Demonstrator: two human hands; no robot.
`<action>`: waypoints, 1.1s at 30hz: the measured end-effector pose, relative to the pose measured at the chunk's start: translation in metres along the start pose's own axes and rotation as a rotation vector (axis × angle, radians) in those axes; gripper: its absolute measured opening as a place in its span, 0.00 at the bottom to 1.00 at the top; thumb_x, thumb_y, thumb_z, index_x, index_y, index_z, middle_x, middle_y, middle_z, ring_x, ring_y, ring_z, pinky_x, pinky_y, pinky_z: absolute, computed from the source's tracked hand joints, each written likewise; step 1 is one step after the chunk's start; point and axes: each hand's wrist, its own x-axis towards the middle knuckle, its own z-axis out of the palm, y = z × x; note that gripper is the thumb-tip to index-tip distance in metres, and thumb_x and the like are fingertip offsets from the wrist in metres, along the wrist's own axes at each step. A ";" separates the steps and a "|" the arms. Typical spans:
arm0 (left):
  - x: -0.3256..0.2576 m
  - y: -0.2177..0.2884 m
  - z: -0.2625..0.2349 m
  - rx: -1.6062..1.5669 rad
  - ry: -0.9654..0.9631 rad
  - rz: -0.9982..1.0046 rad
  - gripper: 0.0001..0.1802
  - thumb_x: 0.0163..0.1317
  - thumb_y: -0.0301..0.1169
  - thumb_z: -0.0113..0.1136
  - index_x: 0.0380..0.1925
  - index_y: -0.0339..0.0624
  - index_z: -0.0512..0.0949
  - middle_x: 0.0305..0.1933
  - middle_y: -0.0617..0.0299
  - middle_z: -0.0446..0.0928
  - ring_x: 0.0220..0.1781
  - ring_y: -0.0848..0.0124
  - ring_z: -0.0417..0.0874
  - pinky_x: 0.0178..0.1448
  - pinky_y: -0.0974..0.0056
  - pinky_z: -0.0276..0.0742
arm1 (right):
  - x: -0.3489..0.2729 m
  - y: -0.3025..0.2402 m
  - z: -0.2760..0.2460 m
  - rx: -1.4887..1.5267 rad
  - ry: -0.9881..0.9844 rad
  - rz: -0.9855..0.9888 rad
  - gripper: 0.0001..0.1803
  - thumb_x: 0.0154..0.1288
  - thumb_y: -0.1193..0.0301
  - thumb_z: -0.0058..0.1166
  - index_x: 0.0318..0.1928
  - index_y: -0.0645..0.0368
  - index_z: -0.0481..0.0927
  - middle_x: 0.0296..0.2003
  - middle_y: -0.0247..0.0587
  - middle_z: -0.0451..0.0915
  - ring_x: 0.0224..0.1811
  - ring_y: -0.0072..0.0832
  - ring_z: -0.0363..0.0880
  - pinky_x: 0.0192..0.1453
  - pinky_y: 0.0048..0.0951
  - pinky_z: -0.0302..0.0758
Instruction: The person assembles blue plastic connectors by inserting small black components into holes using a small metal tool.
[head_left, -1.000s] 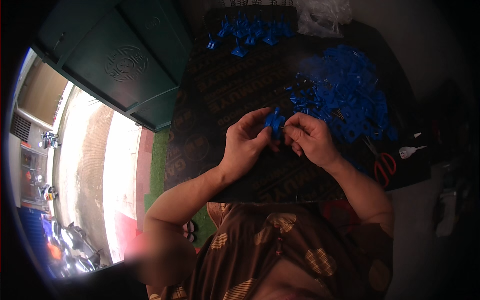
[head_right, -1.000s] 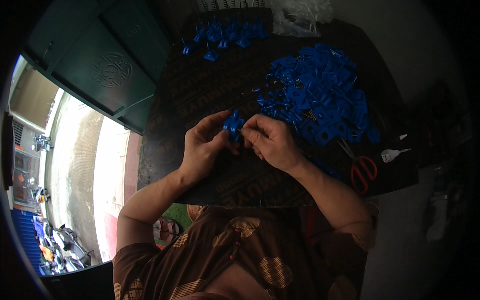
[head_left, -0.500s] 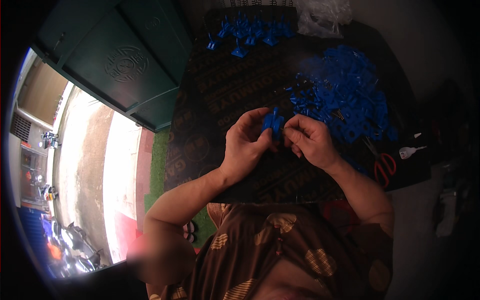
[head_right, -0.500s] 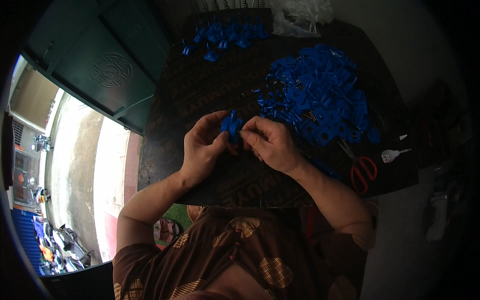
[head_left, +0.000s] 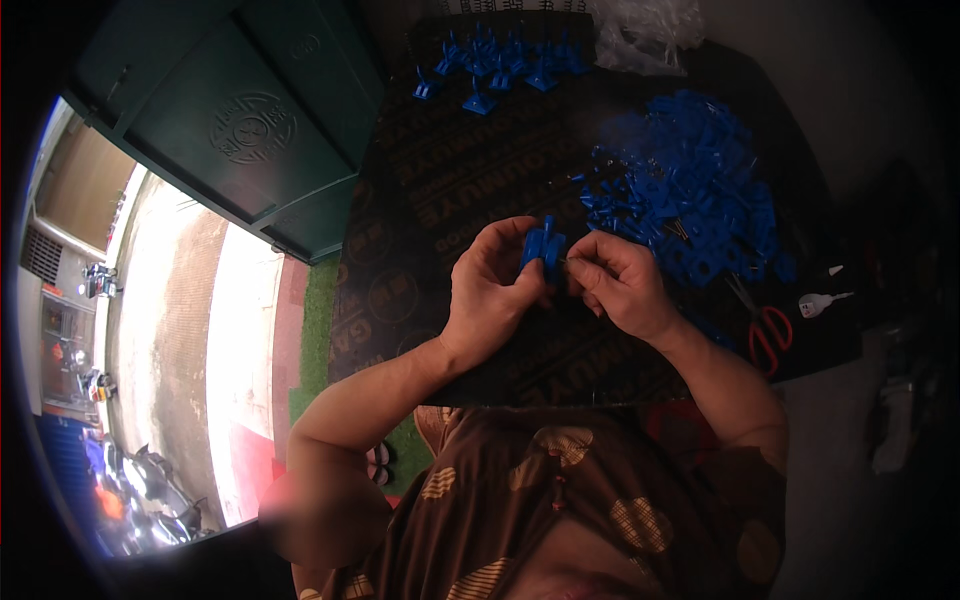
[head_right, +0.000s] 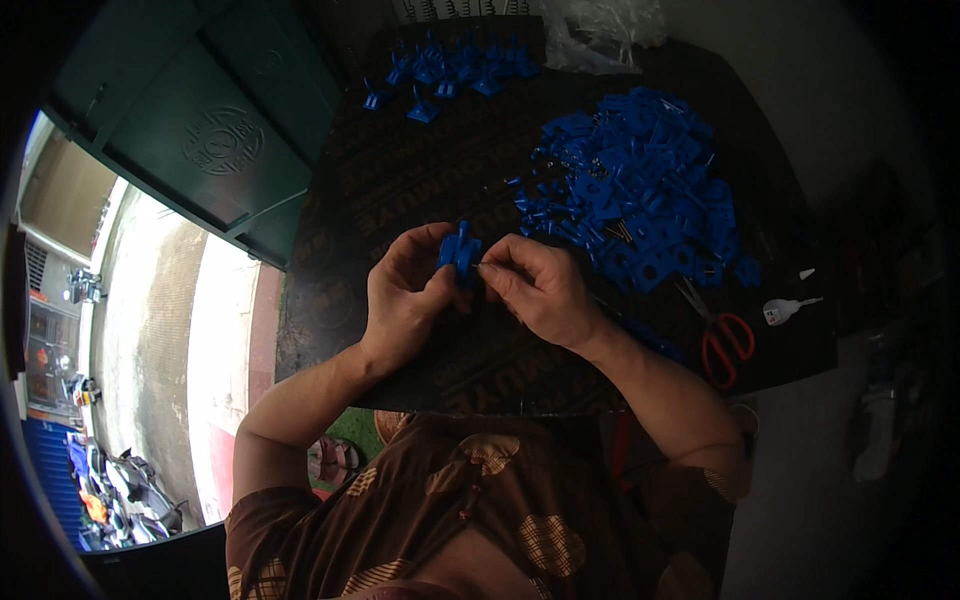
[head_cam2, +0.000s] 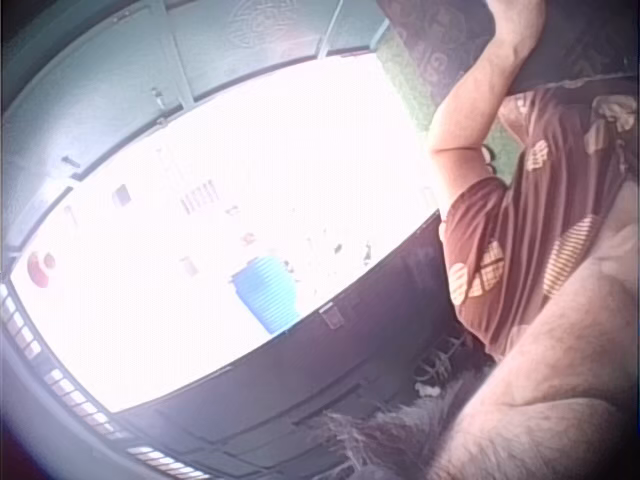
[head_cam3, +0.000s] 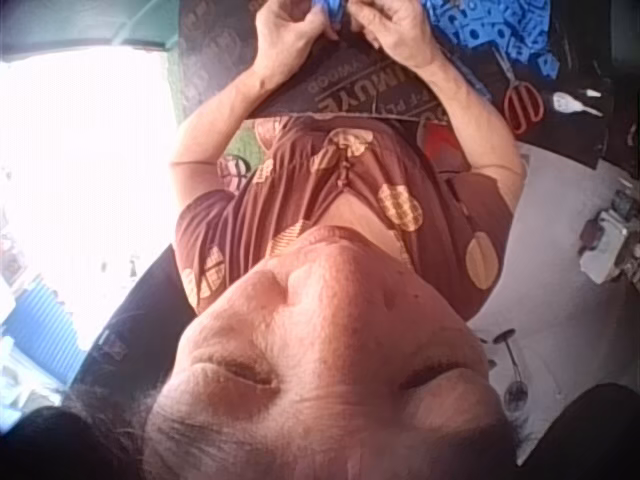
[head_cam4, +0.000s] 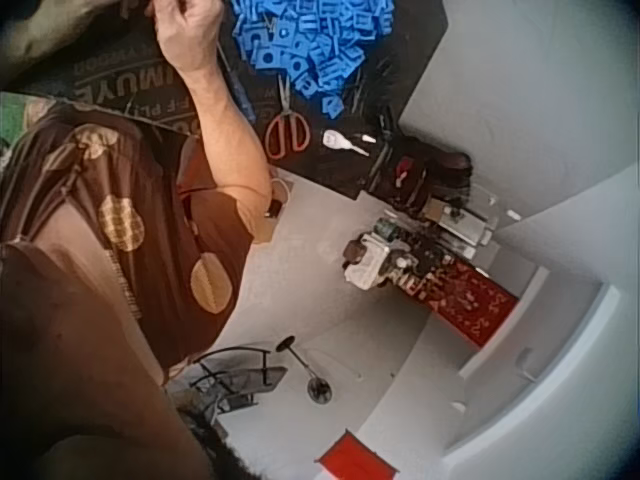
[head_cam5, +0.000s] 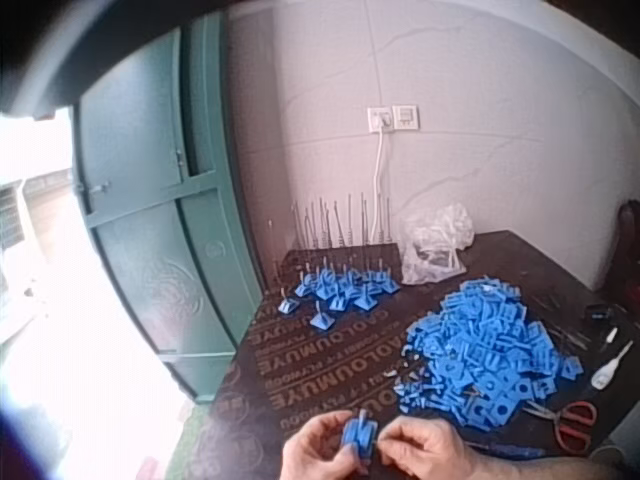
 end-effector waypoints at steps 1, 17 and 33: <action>0.000 0.001 0.000 -0.001 0.000 -0.002 0.21 0.60 0.20 0.54 0.54 0.29 0.64 0.41 0.56 0.76 0.34 0.76 0.80 0.36 0.73 0.80 | 0.000 0.000 0.000 0.005 0.002 0.001 0.06 0.68 0.72 0.50 0.36 0.61 0.74 0.22 0.31 0.74 0.19 0.11 0.69 0.20 0.13 0.65; -0.002 -0.002 0.001 0.028 -0.017 0.035 0.22 0.63 0.21 0.50 0.58 0.30 0.63 0.38 0.58 0.77 0.32 0.78 0.79 0.35 0.74 0.79 | -0.001 0.000 0.002 -0.036 0.009 -0.052 0.05 0.68 0.72 0.50 0.35 0.61 0.74 0.22 0.30 0.74 0.19 0.11 0.69 0.20 0.13 0.65; -0.002 -0.012 -0.001 0.205 -0.074 0.171 0.23 0.65 0.16 0.45 0.61 0.31 0.64 0.45 0.58 0.67 0.35 0.76 0.79 0.37 0.73 0.79 | -0.001 0.001 0.002 0.072 0.021 0.076 0.06 0.69 0.74 0.48 0.35 0.62 0.74 0.22 0.32 0.74 0.18 0.12 0.69 0.19 0.13 0.66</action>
